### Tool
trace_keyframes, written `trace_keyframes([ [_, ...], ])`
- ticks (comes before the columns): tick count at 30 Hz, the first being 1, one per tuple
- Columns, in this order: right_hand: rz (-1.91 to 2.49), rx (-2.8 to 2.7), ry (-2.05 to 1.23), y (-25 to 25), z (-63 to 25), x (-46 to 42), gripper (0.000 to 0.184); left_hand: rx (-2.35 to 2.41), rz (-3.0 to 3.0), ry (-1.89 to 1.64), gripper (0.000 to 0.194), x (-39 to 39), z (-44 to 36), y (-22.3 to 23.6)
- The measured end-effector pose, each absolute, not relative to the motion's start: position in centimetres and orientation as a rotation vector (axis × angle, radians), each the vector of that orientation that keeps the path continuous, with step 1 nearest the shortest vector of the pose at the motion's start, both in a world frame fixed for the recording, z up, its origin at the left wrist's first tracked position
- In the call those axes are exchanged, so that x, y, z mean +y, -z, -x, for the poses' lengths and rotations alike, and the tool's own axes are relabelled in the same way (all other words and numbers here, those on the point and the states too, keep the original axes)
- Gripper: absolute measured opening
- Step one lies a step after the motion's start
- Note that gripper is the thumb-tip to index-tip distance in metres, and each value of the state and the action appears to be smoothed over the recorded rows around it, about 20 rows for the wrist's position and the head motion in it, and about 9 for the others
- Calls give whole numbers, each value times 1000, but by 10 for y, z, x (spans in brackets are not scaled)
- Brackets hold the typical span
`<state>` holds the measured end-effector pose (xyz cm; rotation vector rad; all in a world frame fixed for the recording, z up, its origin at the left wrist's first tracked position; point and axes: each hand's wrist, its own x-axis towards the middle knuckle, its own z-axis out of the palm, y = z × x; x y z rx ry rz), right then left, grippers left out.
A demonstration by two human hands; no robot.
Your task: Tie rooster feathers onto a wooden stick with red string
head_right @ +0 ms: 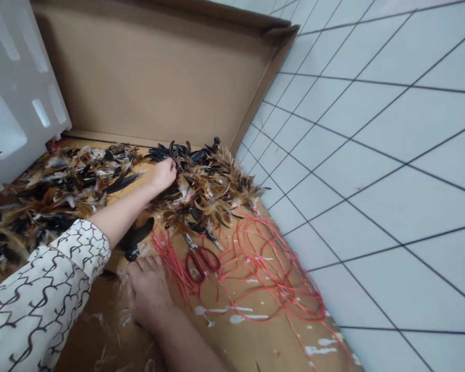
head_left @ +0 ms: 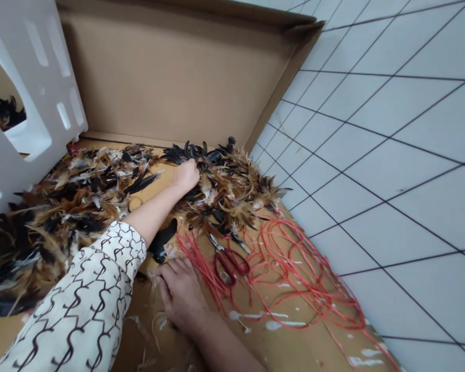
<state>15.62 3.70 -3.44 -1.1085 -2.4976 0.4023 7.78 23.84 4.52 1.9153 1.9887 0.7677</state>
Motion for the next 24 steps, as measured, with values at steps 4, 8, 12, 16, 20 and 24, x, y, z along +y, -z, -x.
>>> trace_keyframes([
  [4, 1124, -2514, -395, 38, -156, 38, 12, 1998, -1816, -420, 50, 253, -83, -31],
  [8, 1153, -2524, -411, 44, -157, 38, 15, 1972, -1722, -432, 69, 256, -108, -25],
  [12, 1156, -2488, -493, 47, -158, 38, 28, 1914, -1705, -505, 67, 257, -128, -24],
  [16, 1145, -2451, -538, 44, -159, 37, 32, 1865, -1625, -601, 60, 257, -134, -22],
  [20, 1130, -2464, -530, 42, -159, 38, 28, 1795, -1577, -545, 43, 256, -132, -23],
  [24, 1156, -2501, -484, 43, -159, 38, 20, 1764, -1570, -499, 32, 254, -128, -23],
])
